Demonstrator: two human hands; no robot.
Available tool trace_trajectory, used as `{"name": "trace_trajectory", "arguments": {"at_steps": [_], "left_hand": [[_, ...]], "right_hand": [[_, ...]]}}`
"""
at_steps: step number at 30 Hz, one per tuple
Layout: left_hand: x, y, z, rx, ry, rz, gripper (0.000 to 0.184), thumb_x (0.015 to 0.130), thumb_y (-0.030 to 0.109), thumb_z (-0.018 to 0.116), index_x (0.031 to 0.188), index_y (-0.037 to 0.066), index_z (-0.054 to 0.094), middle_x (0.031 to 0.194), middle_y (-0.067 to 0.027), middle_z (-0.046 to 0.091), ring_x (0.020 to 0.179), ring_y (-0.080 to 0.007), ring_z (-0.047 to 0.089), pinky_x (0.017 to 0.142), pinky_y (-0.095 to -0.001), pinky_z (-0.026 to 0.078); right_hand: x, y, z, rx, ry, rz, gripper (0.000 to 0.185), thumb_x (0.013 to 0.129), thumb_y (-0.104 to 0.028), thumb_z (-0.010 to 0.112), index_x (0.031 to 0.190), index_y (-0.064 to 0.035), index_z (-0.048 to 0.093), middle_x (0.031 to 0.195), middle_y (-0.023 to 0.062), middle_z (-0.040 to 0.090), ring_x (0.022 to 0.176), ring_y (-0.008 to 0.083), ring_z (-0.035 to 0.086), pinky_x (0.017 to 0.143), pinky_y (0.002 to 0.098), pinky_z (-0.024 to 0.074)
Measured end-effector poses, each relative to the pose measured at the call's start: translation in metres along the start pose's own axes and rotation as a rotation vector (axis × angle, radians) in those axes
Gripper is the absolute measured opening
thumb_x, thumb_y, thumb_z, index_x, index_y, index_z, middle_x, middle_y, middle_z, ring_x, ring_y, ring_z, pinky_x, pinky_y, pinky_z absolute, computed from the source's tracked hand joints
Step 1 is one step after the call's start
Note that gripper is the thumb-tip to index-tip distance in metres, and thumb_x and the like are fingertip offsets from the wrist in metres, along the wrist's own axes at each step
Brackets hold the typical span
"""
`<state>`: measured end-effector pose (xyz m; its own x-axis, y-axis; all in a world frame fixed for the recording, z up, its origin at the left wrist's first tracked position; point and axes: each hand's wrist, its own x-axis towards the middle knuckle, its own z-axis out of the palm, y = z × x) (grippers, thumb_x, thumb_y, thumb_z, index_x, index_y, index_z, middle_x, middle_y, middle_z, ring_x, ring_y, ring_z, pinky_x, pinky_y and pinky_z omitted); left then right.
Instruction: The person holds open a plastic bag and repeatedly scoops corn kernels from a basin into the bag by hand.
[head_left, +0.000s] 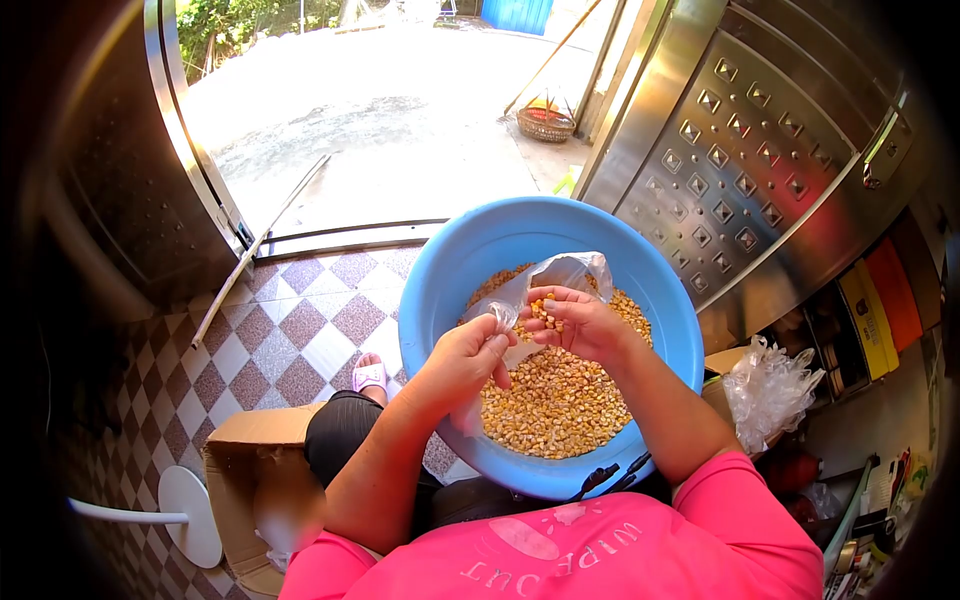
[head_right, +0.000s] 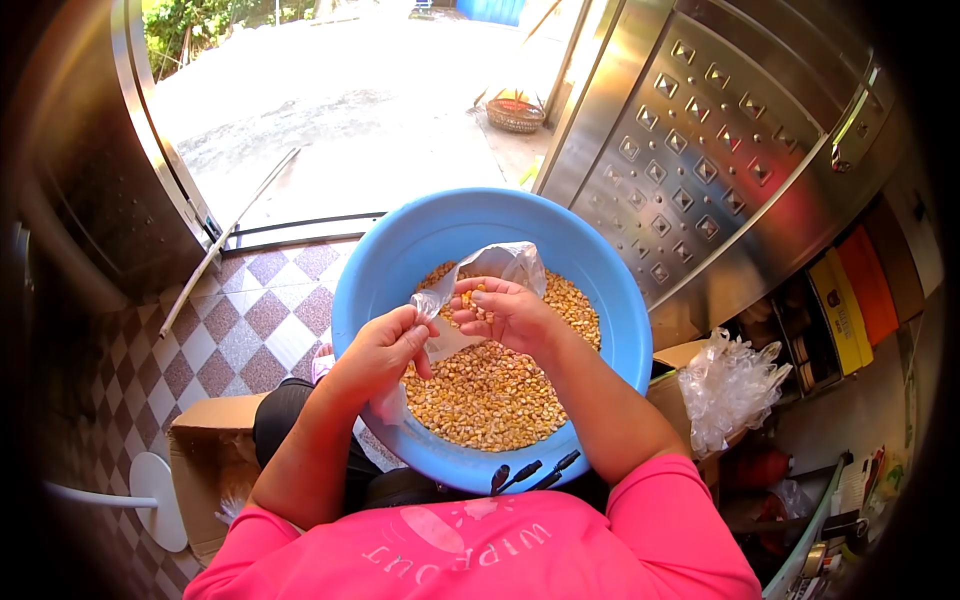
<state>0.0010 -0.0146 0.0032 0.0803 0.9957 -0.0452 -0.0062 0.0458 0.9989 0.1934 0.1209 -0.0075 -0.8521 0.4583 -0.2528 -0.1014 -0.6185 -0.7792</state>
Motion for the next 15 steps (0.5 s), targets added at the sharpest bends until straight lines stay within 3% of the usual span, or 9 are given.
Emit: {"name": "trace_trajectory", "arguments": {"at_steps": [3, 10, 12, 13, 15], "left_hand": [[0.0, 0.002, 0.001, 0.023, -0.001, -0.009, 0.015, 0.096, 0.011, 0.046, 0.094, -0.001, 0.053, 0.078, -0.0027, 0.054, 0.06, -0.0098, 0.058, 0.056, -0.022, 0.044], [-0.001, 0.004, 0.0, 0.032, -0.002, -0.02, 0.015, 0.095, 0.011, 0.046, 0.095, -0.001, 0.054, 0.075, -0.0026, 0.054, 0.06, -0.0101, 0.058, 0.056, -0.0222, 0.044], [-0.001, 0.004, 0.0, 0.028, -0.004, -0.016, 0.015, 0.095, 0.011, 0.046, 0.095, -0.001, 0.053, 0.075, -0.0026, 0.054, 0.06, -0.0102, 0.058, 0.056, -0.0222, 0.044], [-0.001, 0.004, 0.0, 0.024, -0.006, -0.012, 0.015, 0.095, 0.011, 0.046, 0.095, -0.001, 0.053, 0.075, -0.0027, 0.054, 0.06, -0.0102, 0.058, 0.056, -0.0222, 0.044], [-0.001, 0.003, 0.0, 0.027, -0.004, -0.011, 0.015, 0.095, 0.011, 0.046, 0.095, -0.001, 0.053, 0.075, -0.0027, 0.054, 0.06, -0.0102, 0.058, 0.056, -0.0222, 0.044]], "right_hand": [[0.001, -0.001, -0.002, 0.031, 0.12, -0.137, 0.036, 0.089, -0.003, 0.049, 0.125, 0.0011, 0.046, 0.121, 0.0153, 0.051, 0.106, 0.0255, 0.055, 0.092, 0.0375, 0.0487], [-0.002, -0.004, 0.001, -0.172, 0.248, -0.243, 0.044, 0.091, -0.007, 0.05, 0.133, -0.0022, 0.039, 0.129, 0.011, 0.046, 0.117, 0.0246, 0.049, 0.1, 0.0411, 0.0413], [-0.004, -0.007, 0.009, -0.51, 0.346, -0.227, 0.043, 0.091, -0.011, 0.053, 0.131, -0.0029, 0.043, 0.129, 0.0109, 0.047, 0.119, 0.0218, 0.047, 0.099, 0.039, 0.0408], [-0.005, -0.007, 0.007, -0.51, 0.346, -0.227, 0.043, 0.091, -0.011, 0.053, 0.131, -0.0029, 0.043, 0.129, 0.0109, 0.047, 0.119, 0.0218, 0.047, 0.099, 0.039, 0.0408], [-0.006, -0.006, 0.003, -0.825, 0.235, -0.226, 0.038, 0.091, -0.015, 0.055, 0.126, -0.0027, 0.049, 0.121, 0.0098, 0.053, 0.112, 0.0198, 0.052, 0.093, 0.035, 0.0452]]}}
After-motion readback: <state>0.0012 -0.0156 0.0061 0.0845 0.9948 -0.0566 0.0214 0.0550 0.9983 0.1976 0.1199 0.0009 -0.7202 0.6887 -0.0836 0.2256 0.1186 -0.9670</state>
